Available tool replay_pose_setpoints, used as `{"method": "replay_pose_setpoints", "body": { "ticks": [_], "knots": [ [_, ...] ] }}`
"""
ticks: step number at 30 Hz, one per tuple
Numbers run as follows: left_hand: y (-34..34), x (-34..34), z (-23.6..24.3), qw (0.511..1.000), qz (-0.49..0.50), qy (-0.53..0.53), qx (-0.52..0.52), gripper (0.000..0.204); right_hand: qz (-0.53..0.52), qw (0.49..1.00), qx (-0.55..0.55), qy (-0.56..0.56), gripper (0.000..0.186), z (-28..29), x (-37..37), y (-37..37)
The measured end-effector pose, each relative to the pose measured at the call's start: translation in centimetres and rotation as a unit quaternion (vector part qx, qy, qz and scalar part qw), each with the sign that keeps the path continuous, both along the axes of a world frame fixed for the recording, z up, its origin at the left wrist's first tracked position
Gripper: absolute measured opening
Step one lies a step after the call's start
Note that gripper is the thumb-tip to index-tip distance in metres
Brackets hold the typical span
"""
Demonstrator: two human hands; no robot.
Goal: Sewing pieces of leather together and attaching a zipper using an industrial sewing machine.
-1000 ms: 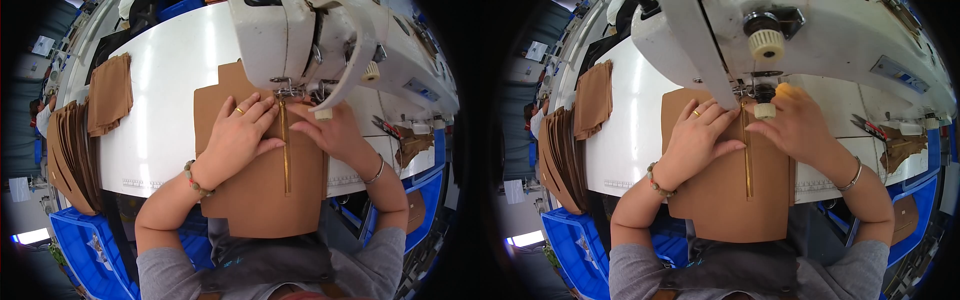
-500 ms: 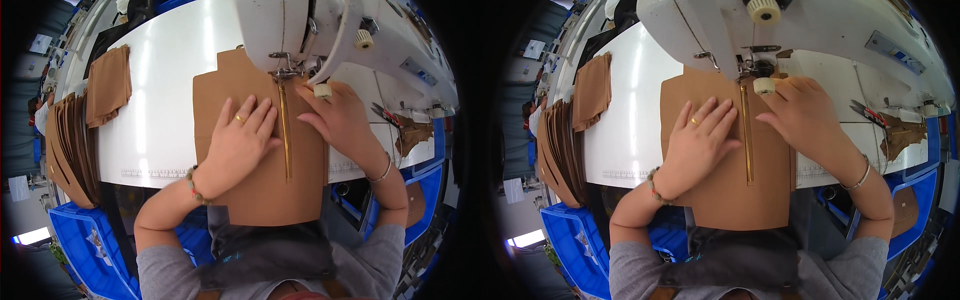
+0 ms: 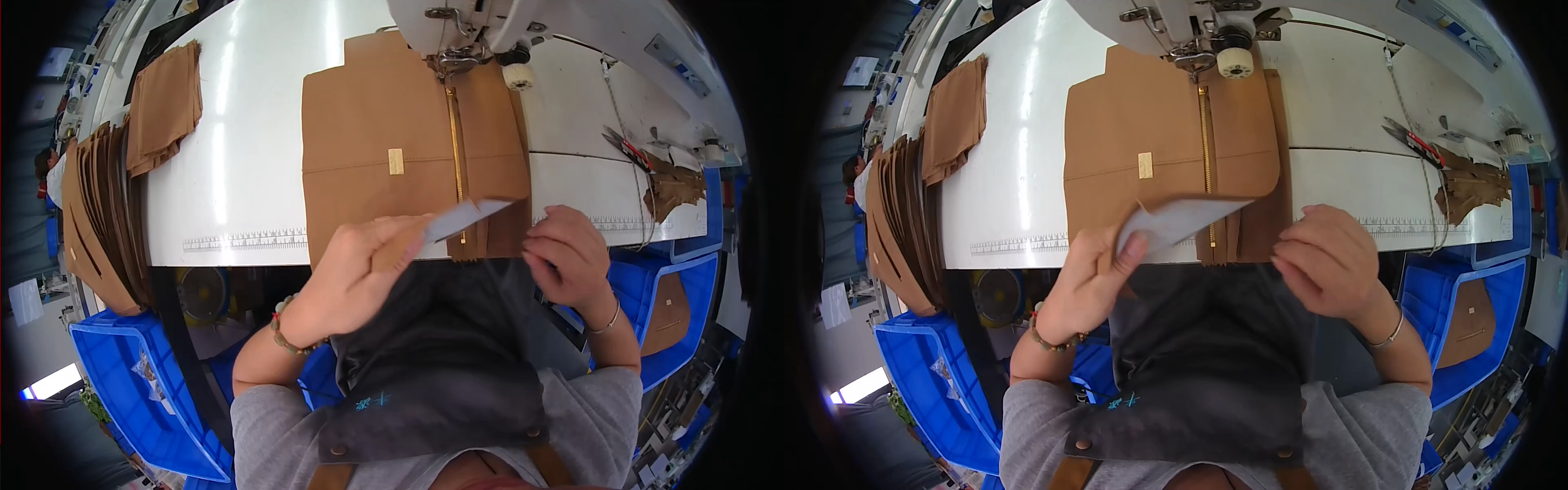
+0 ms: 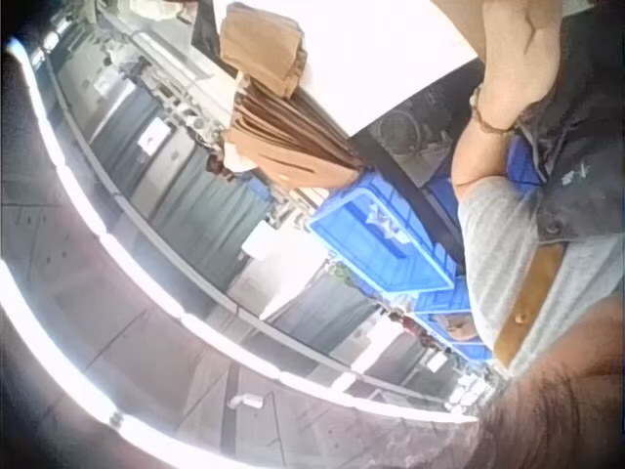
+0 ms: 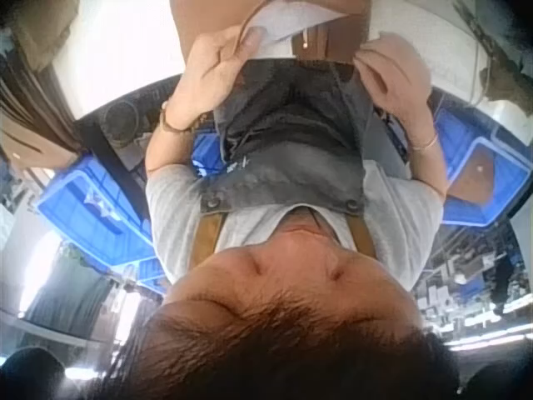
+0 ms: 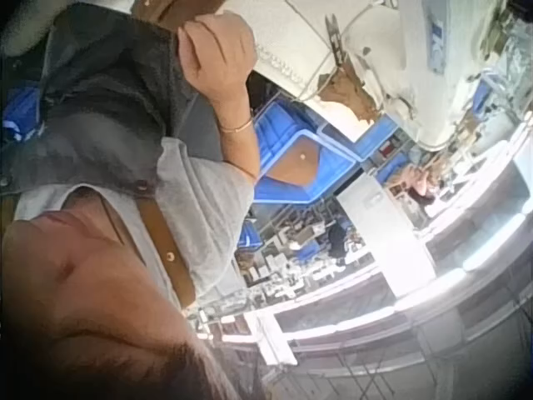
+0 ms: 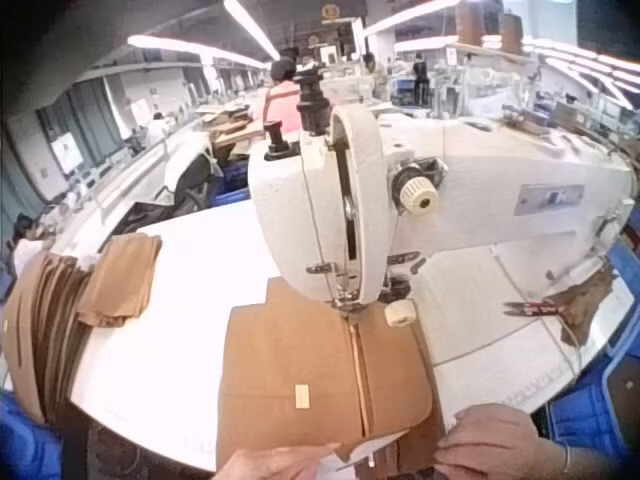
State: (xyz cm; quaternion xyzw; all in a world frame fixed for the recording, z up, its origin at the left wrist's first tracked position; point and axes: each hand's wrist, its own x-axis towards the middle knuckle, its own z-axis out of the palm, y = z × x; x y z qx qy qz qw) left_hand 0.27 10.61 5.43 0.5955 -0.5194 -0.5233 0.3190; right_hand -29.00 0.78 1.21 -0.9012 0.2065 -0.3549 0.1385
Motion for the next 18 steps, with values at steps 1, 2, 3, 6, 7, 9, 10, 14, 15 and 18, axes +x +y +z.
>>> {"method": "replay_pose_setpoints", "body": {
  "ticks": [1,2,3,6,7,9,10,14,15,18],
  "knots": [
    [-0.3,0.0,0.3,0.999,-0.003,-0.022,0.038,0.030,0.025,1.000,-0.013,0.003,0.025,-0.3,0.7,0.4],
    [-0.6,0.0,0.4,0.999,0.002,-0.039,0.031,0.032,0.047,0.998,-0.030,0.002,0.026,-0.6,1.4,0.6],
    [-0.7,-0.1,0.5,0.998,0.004,-0.048,0.027,0.034,0.048,0.998,-0.028,0.005,0.026,-0.7,2.0,0.9],
    [-0.7,-0.9,0.3,0.999,0.029,-0.012,-0.044,0.037,0.059,0.997,-0.041,0.029,0.029,-1.1,3.5,1.3],
    [-0.6,-0.8,0.3,0.998,0.031,-0.013,-0.045,0.037,0.062,0.996,-0.056,0.031,0.029,-1.3,4.0,1.3],
    [-0.4,-0.6,0.4,0.999,0.041,-0.021,0.020,0.036,0.067,0.995,-0.071,0.033,0.029,-1.5,4.5,1.3],
    [-0.3,-0.6,0.3,0.999,0.042,-0.020,0.020,0.036,0.069,0.993,-0.086,0.036,0.028,-1.6,4.7,1.4],
    [-0.3,-0.4,0.1,1.000,0.023,0.000,-0.005,0.033,0.054,0.993,-0.101,0.026,0.025,-1.9,4.9,1.8],
    [-0.4,-0.4,0.1,1.000,0.018,0.000,-0.004,0.032,0.056,0.993,-0.100,0.031,0.025,-1.9,5.0,1.8],
    [-0.5,-0.3,-0.1,0.999,0.008,0.001,-0.035,0.030,0.055,0.993,-0.101,0.027,0.023,-2.0,5.1,1.9]
  ]
}}
